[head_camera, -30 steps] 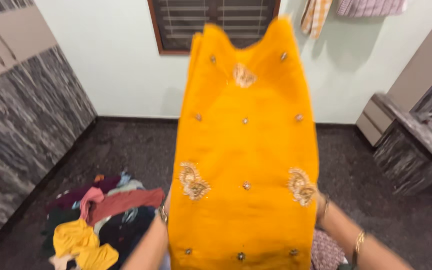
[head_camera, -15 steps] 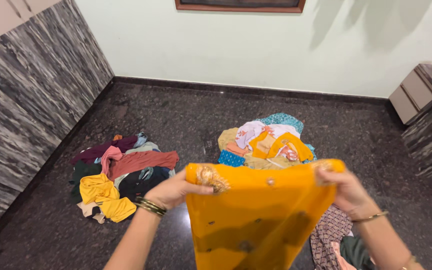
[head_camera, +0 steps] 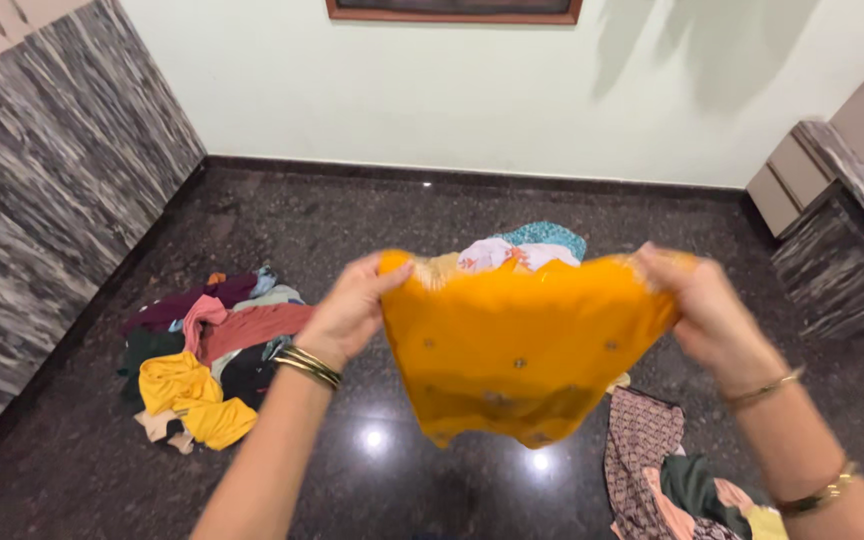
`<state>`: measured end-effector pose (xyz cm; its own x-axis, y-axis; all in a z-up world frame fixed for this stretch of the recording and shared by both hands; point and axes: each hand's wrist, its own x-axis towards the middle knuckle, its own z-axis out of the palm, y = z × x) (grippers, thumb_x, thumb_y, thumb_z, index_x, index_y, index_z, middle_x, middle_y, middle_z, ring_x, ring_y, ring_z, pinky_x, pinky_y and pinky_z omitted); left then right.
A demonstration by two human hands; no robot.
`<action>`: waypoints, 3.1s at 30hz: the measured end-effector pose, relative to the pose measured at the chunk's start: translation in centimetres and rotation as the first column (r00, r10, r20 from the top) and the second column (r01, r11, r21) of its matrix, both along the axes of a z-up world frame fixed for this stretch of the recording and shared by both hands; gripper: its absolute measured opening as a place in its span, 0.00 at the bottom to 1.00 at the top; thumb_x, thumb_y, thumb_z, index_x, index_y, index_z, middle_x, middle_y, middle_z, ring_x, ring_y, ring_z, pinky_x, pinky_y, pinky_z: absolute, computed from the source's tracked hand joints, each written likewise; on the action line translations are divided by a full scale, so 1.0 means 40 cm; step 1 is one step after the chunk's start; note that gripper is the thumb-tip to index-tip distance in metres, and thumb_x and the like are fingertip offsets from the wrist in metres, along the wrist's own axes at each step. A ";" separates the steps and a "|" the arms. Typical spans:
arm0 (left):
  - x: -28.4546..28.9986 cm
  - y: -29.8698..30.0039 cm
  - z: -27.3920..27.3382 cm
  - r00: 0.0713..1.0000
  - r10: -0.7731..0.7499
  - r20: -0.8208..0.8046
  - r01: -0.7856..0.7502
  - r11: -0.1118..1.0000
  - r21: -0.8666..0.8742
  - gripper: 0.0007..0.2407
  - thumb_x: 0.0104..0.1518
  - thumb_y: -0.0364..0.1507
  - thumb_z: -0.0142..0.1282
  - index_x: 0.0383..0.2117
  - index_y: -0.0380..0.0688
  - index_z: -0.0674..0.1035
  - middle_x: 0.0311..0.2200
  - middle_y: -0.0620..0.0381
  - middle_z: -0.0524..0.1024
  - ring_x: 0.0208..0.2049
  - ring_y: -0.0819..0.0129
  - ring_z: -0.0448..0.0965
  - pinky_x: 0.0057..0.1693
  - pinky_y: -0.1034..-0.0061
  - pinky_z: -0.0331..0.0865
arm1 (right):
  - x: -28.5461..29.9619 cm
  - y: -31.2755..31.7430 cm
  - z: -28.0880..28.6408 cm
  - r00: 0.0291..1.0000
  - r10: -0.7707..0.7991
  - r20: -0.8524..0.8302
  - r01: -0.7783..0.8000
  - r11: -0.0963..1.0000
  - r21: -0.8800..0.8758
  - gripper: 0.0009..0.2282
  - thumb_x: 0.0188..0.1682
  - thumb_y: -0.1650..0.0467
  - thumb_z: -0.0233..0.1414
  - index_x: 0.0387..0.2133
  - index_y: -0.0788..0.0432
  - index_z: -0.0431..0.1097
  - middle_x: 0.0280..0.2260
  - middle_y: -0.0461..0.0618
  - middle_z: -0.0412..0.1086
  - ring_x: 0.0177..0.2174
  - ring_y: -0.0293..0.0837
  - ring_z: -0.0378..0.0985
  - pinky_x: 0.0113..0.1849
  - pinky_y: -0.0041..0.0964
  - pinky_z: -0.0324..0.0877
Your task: The person folds a yellow garment with embellishments on the floor, smoothing and aligning the fabric before stacking it with other folded clothes. They then pick up a white and orange patterned cloth and begin folding it.
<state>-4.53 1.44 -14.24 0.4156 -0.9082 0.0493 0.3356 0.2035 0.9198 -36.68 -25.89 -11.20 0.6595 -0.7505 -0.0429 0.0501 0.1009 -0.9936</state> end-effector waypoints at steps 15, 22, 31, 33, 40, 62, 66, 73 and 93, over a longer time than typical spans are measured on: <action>0.060 -0.014 0.137 1.000 0.010 -0.017 -0.006 0.985 0.172 0.11 0.59 0.29 0.61 0.42 0.32 0.81 0.42 0.51 0.82 0.46 0.65 0.81 0.57 0.70 0.70 | 0.045 0.029 0.072 0.996 -0.084 -0.013 0.084 0.996 0.021 0.13 0.51 0.71 0.58 0.40 0.75 0.74 0.36 0.56 0.77 0.33 0.45 0.79 0.38 0.37 0.74; 0.092 0.051 0.248 0.992 -0.014 0.124 0.002 0.995 0.099 0.13 0.58 0.27 0.57 0.48 0.36 0.78 0.46 0.55 0.81 0.48 0.68 0.81 0.56 0.70 0.73 | 0.004 0.050 0.178 0.973 0.167 0.162 -0.124 0.961 -0.245 0.11 0.48 0.71 0.55 0.42 0.64 0.74 0.38 0.49 0.79 0.36 0.40 0.82 0.40 0.37 0.77; 0.126 0.063 0.098 0.983 -0.153 -0.102 0.182 0.892 0.415 0.18 0.62 0.38 0.53 0.40 0.29 0.80 0.37 0.46 0.83 0.37 0.60 0.83 0.46 0.61 0.76 | 0.084 0.057 0.037 0.996 0.088 -0.009 -0.087 0.993 0.081 0.12 0.53 0.67 0.54 0.37 0.69 0.75 0.33 0.54 0.79 0.30 0.42 0.80 0.35 0.38 0.74; 0.129 0.090 0.094 0.987 -0.149 -0.065 0.163 0.889 0.427 0.17 0.61 0.37 0.53 0.40 0.29 0.80 0.38 0.47 0.83 0.38 0.61 0.83 0.48 0.62 0.75 | 0.096 0.049 0.023 0.995 0.088 -0.042 -0.083 0.992 0.097 0.12 0.52 0.68 0.53 0.36 0.69 0.76 0.32 0.53 0.79 0.30 0.41 0.81 0.36 0.36 0.75; 0.116 0.188 0.043 0.996 -0.048 -0.072 0.076 0.882 0.464 0.12 0.57 0.28 0.58 0.42 0.32 0.82 0.43 0.50 0.84 0.46 0.64 0.83 0.54 0.69 0.75 | 0.153 0.029 -0.050 0.953 0.291 -0.086 -0.265 0.935 0.234 0.11 0.52 0.72 0.52 0.41 0.69 0.73 0.37 0.55 0.78 0.35 0.43 0.82 0.40 0.39 0.76; 0.749 -0.192 -0.503 0.905 0.414 0.096 -0.424 0.893 0.150 0.10 0.55 0.21 0.61 0.43 0.37 0.82 0.40 0.52 0.80 0.42 0.63 0.82 0.48 0.66 0.79 | 0.940 -0.352 -0.548 0.995 0.078 0.063 -0.078 0.997 0.006 0.08 0.52 0.78 0.52 0.43 0.67 0.76 0.38 0.53 0.77 0.36 0.42 0.79 0.39 0.34 0.75; 0.821 -0.156 -0.500 0.884 0.322 0.340 -0.392 0.906 0.160 0.15 0.48 0.18 0.66 0.44 0.38 0.83 0.39 0.55 0.83 0.40 0.70 0.83 0.49 0.77 0.78 | 0.995 -0.338 -0.521 0.992 0.112 0.060 -0.110 0.993 -0.034 0.08 0.52 0.77 0.51 0.42 0.65 0.76 0.38 0.51 0.77 0.37 0.41 0.79 0.39 0.32 0.75; 0.838 -0.042 -1.088 0.878 0.236 0.418 -0.375 0.879 0.293 0.14 0.42 0.18 0.69 0.37 0.43 0.87 0.37 0.58 0.85 0.38 0.70 0.83 0.46 0.77 0.76 | 0.919 -0.179 -1.135 0.995 0.025 -0.096 -0.048 0.969 -0.244 0.08 0.48 0.78 0.54 0.39 0.66 0.79 0.38 0.51 0.79 0.38 0.38 0.78 0.44 0.30 0.71; 0.779 0.668 -2.517 0.312 -0.832 0.458 -0.879 -0.070 0.472 0.10 0.62 0.35 0.49 0.39 0.55 0.85 0.48 0.65 0.81 0.60 0.62 0.73 0.66 0.51 0.63 | 0.998 0.730 -3.096 0.226 0.971 -0.084 -0.961 0.236 0.144 0.10 0.44 0.76 0.57 0.38 0.55 0.81 0.35 0.43 0.81 0.39 0.34 0.83 0.46 0.28 0.75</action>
